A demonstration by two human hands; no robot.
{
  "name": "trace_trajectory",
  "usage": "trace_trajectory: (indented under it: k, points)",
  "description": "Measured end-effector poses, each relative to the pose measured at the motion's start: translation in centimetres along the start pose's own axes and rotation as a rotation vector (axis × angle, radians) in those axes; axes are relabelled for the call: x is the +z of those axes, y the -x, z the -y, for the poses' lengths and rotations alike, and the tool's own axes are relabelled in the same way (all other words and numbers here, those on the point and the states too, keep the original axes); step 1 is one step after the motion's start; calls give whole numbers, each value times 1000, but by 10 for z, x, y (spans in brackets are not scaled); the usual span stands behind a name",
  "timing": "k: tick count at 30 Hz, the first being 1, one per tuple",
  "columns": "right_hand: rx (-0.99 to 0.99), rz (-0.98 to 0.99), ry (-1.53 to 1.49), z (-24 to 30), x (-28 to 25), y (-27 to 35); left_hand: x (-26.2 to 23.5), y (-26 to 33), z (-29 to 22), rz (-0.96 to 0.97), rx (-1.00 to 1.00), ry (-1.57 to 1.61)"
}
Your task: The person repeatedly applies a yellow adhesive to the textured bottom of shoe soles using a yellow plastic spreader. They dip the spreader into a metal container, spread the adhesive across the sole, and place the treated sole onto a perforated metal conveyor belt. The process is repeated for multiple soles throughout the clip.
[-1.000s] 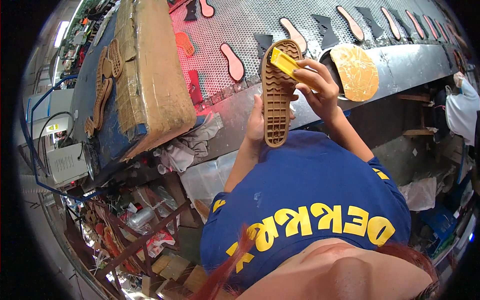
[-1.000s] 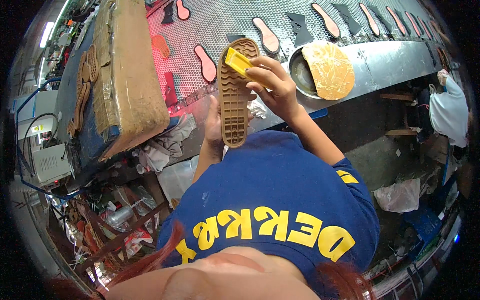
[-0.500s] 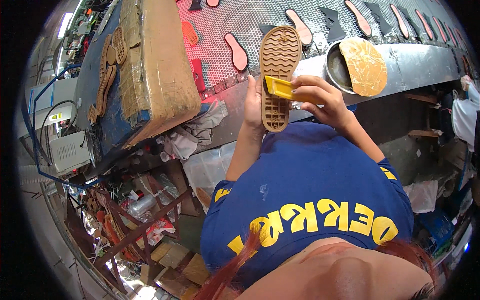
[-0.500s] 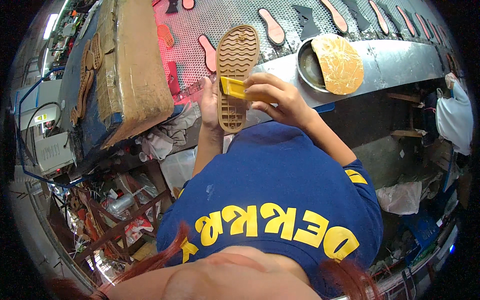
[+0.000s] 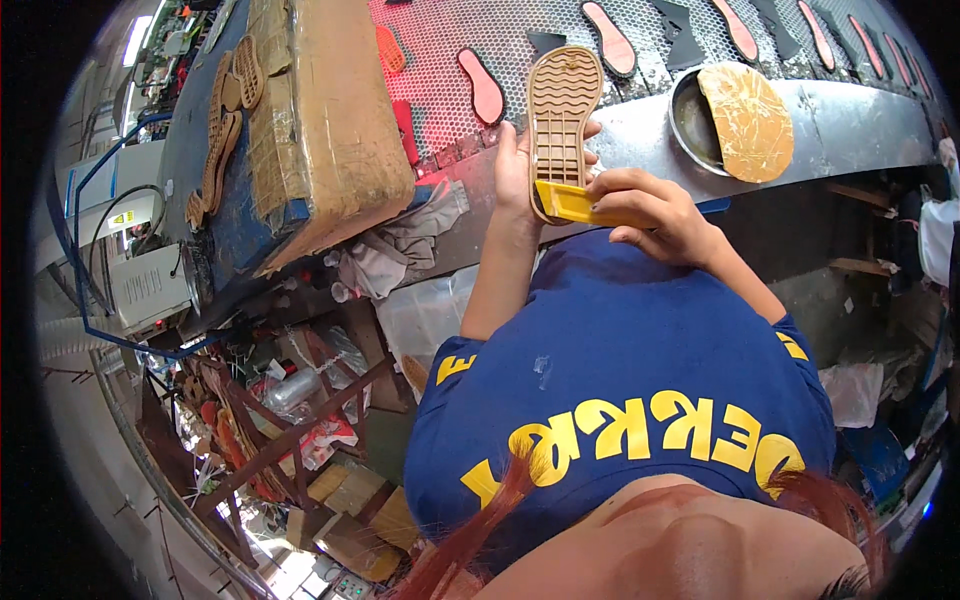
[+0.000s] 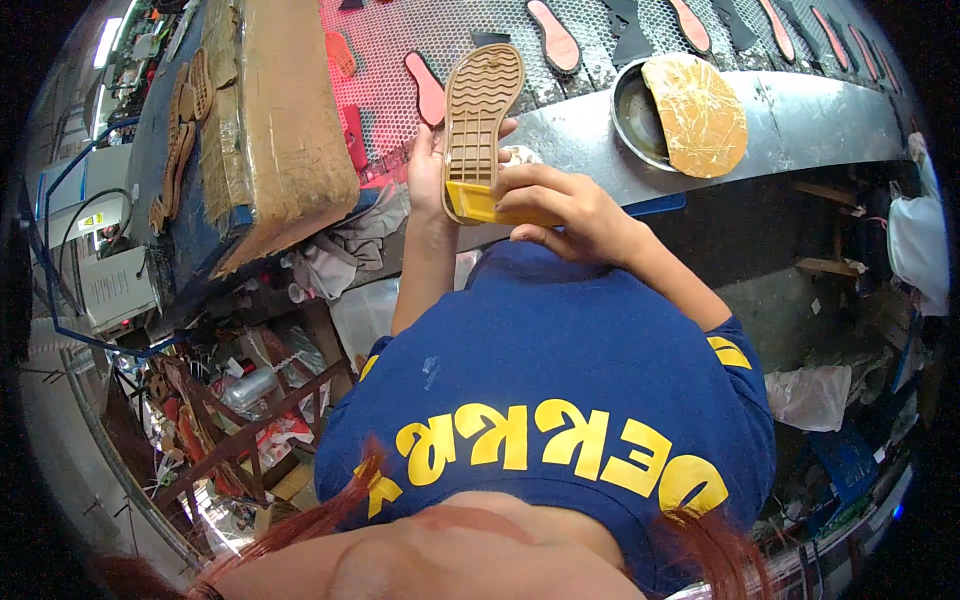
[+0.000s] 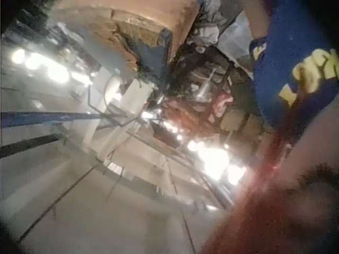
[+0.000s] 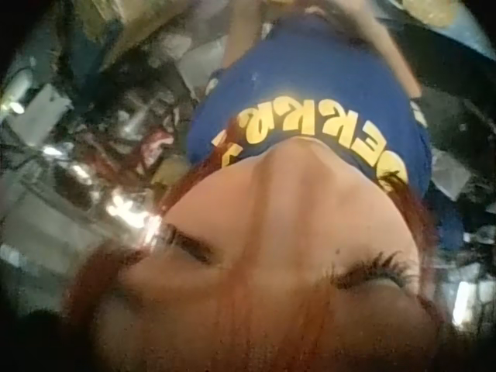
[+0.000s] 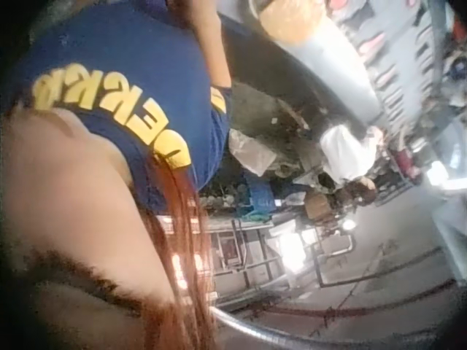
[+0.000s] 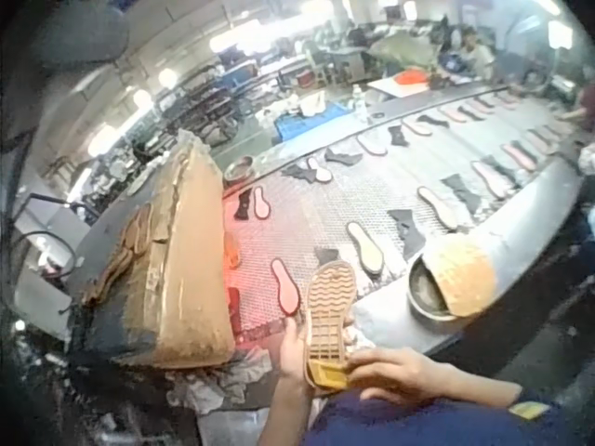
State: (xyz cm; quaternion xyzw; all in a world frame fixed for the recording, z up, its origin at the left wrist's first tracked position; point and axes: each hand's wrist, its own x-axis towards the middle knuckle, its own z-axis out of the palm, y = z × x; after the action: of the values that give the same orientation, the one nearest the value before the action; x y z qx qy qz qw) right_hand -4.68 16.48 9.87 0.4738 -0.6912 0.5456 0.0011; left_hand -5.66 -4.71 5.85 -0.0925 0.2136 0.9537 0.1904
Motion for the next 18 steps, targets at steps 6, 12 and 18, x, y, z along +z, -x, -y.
trace_trajectory:
  k: [6, 12, 18]
  points:
    - [42, 86, -148, -1, -13, -3, 0, -2, -3, 83, -146, 38]
    - [-11, 191, -311, -15, -35, -14, 10, -6, -1, 66, -320, 308]
    - [96, 172, -508, -28, -62, -16, -10, -17, 8, 51, -377, 231]
